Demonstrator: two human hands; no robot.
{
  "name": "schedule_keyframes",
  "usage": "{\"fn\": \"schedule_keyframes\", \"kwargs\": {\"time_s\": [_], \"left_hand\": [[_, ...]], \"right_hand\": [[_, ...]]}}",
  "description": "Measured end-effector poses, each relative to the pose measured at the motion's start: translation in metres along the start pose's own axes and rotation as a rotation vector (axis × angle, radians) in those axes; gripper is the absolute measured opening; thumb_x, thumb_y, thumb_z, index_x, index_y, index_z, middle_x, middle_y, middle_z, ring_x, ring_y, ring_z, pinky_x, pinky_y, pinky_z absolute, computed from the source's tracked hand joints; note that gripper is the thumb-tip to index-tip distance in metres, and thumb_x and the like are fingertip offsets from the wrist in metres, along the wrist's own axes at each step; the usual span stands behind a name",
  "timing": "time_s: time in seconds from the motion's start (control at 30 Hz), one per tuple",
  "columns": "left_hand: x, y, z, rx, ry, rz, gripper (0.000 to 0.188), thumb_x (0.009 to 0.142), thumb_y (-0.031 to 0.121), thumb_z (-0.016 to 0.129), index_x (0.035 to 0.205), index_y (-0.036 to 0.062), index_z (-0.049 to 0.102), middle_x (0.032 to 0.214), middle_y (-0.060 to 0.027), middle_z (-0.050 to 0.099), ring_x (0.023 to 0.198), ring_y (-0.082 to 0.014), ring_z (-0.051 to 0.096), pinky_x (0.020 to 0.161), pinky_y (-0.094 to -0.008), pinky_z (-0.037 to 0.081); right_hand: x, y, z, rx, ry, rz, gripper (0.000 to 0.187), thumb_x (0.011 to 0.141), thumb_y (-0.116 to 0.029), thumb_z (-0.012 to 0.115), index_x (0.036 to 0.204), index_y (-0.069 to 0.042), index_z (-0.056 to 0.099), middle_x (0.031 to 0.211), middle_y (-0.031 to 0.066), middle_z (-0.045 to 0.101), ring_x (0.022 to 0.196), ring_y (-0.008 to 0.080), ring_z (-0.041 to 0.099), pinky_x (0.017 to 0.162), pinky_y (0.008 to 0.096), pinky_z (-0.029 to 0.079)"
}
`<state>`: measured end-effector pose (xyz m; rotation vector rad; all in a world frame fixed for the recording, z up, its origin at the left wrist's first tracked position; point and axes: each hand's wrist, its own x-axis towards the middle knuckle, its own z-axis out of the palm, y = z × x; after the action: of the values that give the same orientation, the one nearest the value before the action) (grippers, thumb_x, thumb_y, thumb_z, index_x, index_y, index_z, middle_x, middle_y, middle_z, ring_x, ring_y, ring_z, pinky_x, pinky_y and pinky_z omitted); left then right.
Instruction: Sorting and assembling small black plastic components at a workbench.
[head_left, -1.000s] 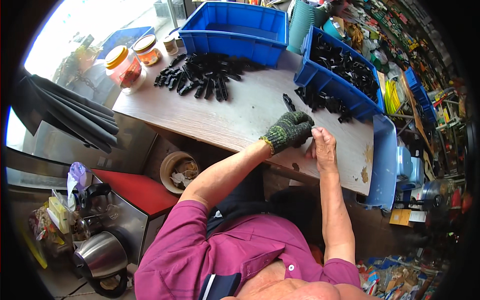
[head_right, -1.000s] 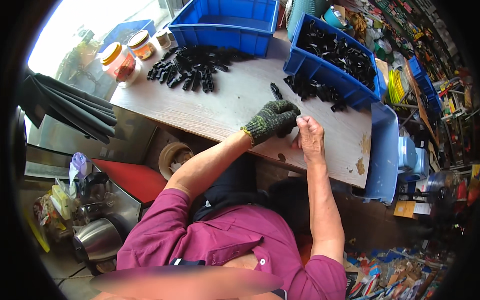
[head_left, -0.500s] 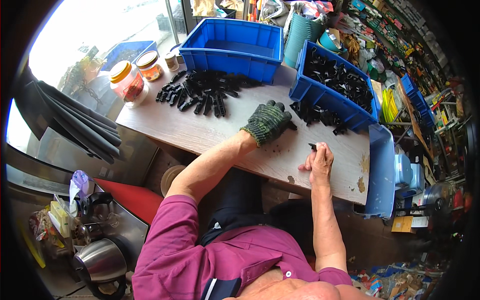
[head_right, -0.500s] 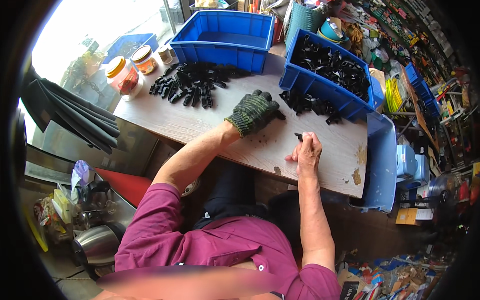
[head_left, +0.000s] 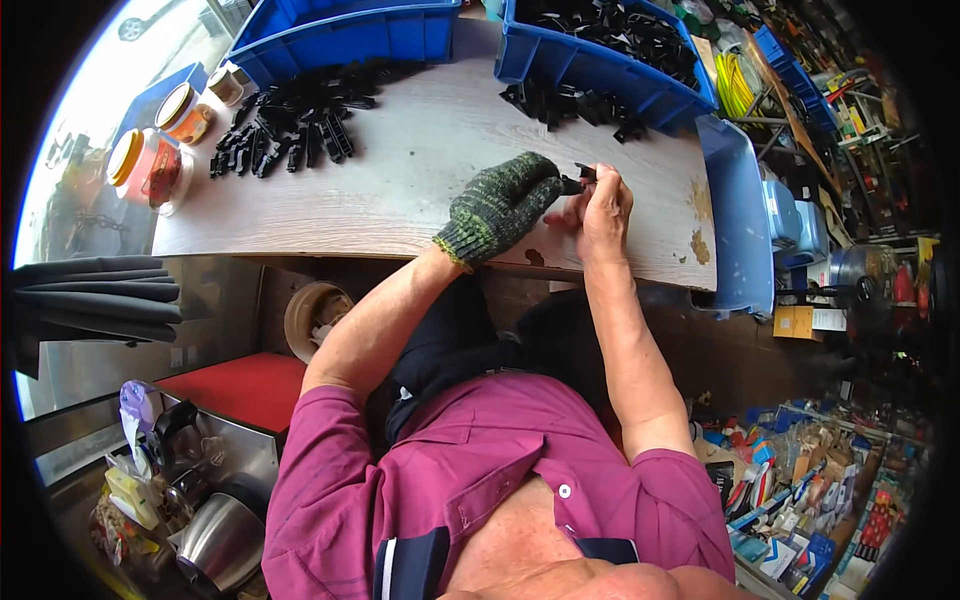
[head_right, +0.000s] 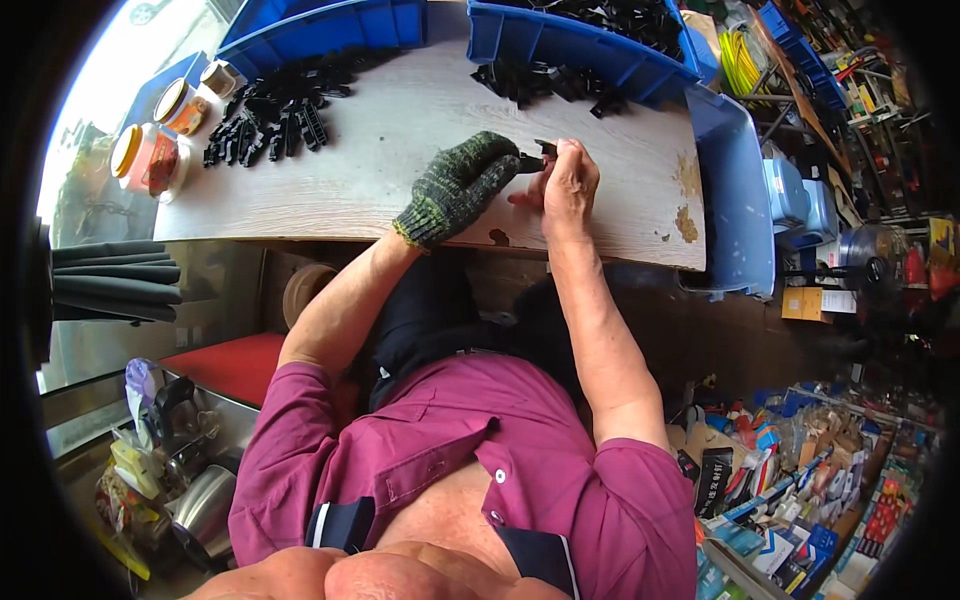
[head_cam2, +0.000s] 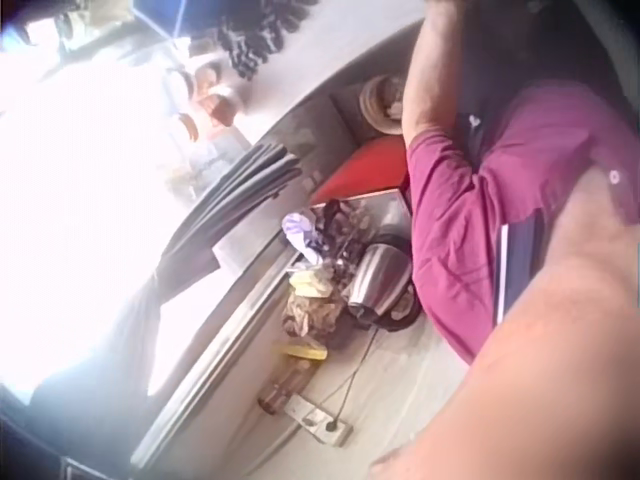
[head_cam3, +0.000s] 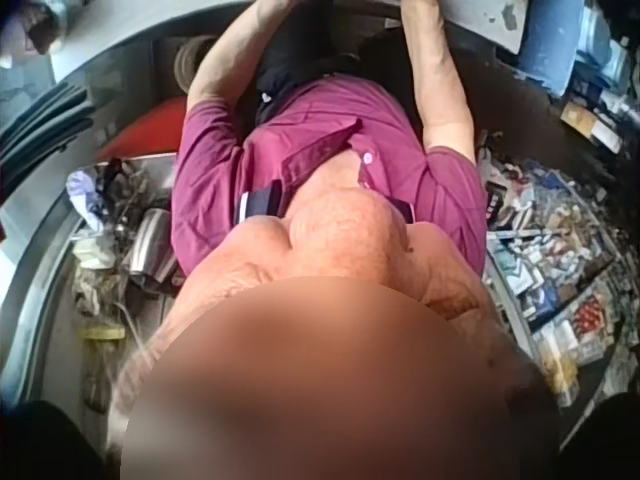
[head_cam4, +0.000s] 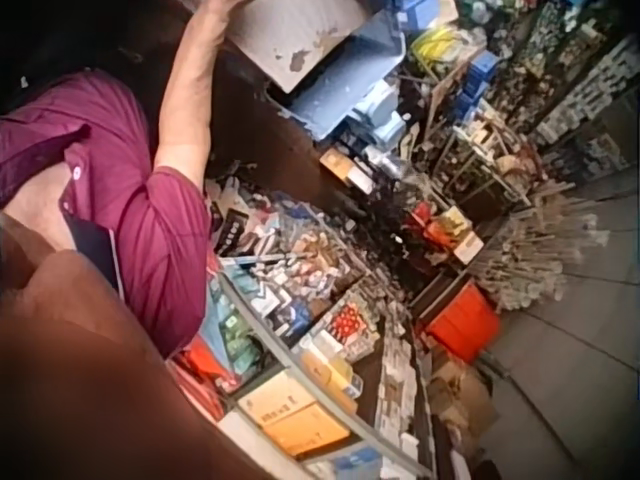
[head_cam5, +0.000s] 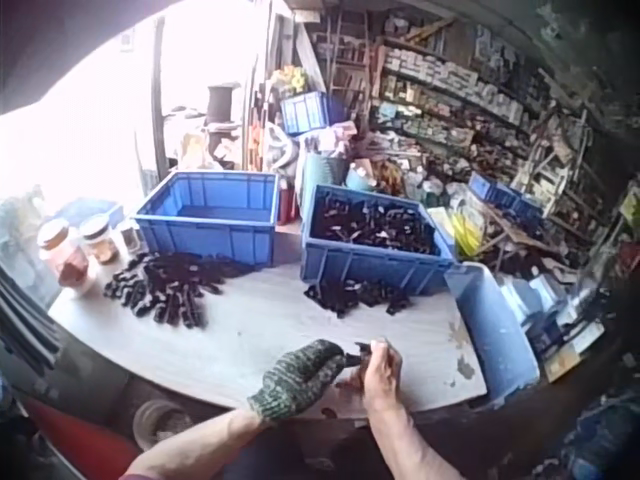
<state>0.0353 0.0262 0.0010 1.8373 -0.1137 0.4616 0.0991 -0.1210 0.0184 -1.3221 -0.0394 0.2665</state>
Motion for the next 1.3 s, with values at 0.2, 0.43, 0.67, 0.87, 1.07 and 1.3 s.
{"fn": "schedule_keyframes", "kwargs": {"time_s": [0.2, 0.43, 0.67, 0.87, 1.07, 1.3], "left_hand": [[0.001, 0.006, 0.008, 0.046, 0.064, -0.054, 0.023, 0.098, 0.024, 0.06, 0.111, 0.0059, 0.067, 0.102, -0.0185, 0.07, 0.096, -0.0393, 0.067, 0.079, -0.045, 0.052], [0.003, 0.005, 0.057, 0.046, 0.248, -0.054, 0.029, 0.099, 0.015, 0.058, 0.125, 0.0016, 0.06, 0.11, -0.0184, 0.068, 0.102, -0.0369, 0.066, 0.088, -0.0427, 0.052], [0.005, 0.019, 0.015, 0.409, 0.075, 0.193, 0.032, 0.1, 0.029, 0.056, 0.123, 0.0083, 0.064, 0.119, -0.018, 0.067, 0.111, -0.0368, 0.063, 0.093, -0.0477, 0.049], [0.063, -0.036, -0.115, 1.264, 0.498, 0.039, 0.037, 0.088, 0.022, 0.061, 0.124, 0.0122, 0.063, 0.124, -0.0159, 0.062, 0.121, -0.0407, 0.053, 0.1, -0.0538, 0.042], [0.066, -0.067, -0.153, 1.414, 0.302, 0.133, 0.029, 0.087, 0.027, 0.061, 0.113, 0.014, 0.065, 0.115, -0.0128, 0.062, 0.113, -0.0368, 0.055, 0.094, -0.0555, 0.042], [0.069, -0.073, -0.155, 1.381, 0.33, 0.261, 0.028, 0.089, 0.031, 0.062, 0.113, 0.0184, 0.065, 0.113, -0.0121, 0.063, 0.11, -0.0368, 0.057, 0.096, -0.0561, 0.04]], "right_hand": [[-0.003, 0.002, 0.0, -0.076, 0.008, -0.029, 0.029, 0.097, -0.035, 0.051, 0.083, -0.009, 0.053, 0.055, 0.0017, 0.043, 0.039, 0.0147, 0.043, 0.038, 0.0334, 0.046], [0.007, 0.018, -0.017, -0.269, 0.031, -0.325, 0.021, 0.099, -0.024, 0.055, 0.082, -0.011, 0.058, 0.068, -0.0061, 0.043, 0.061, 0.0069, 0.04, 0.056, 0.027, 0.035], [0.012, 0.021, -0.023, -0.222, 0.078, -0.336, 0.026, 0.097, -0.019, 0.053, 0.072, -0.011, 0.049, 0.062, -0.005, 0.04, 0.055, 0.0068, 0.04, 0.053, 0.0258, 0.041], [-0.003, 0.008, -0.004, -0.094, -0.008, -0.099, 0.025, 0.097, -0.031, 0.051, 0.087, -0.008, 0.053, 0.05, 0.0005, 0.036, 0.041, 0.0131, 0.039, 0.048, 0.0417, 0.058], [-0.005, 0.006, 0.002, -0.12, -0.019, -0.098, 0.025, 0.098, -0.03, 0.05, 0.084, -0.009, 0.052, 0.051, 0.0008, 0.039, 0.041, 0.0128, 0.04, 0.046, 0.0386, 0.056], [-0.004, 0.005, -0.002, -0.068, -0.025, -0.073, 0.03, 0.098, -0.033, 0.053, 0.078, -0.012, 0.049, 0.048, -0.0007, 0.035, 0.041, 0.013, 0.04, 0.048, 0.041, 0.059]]}}
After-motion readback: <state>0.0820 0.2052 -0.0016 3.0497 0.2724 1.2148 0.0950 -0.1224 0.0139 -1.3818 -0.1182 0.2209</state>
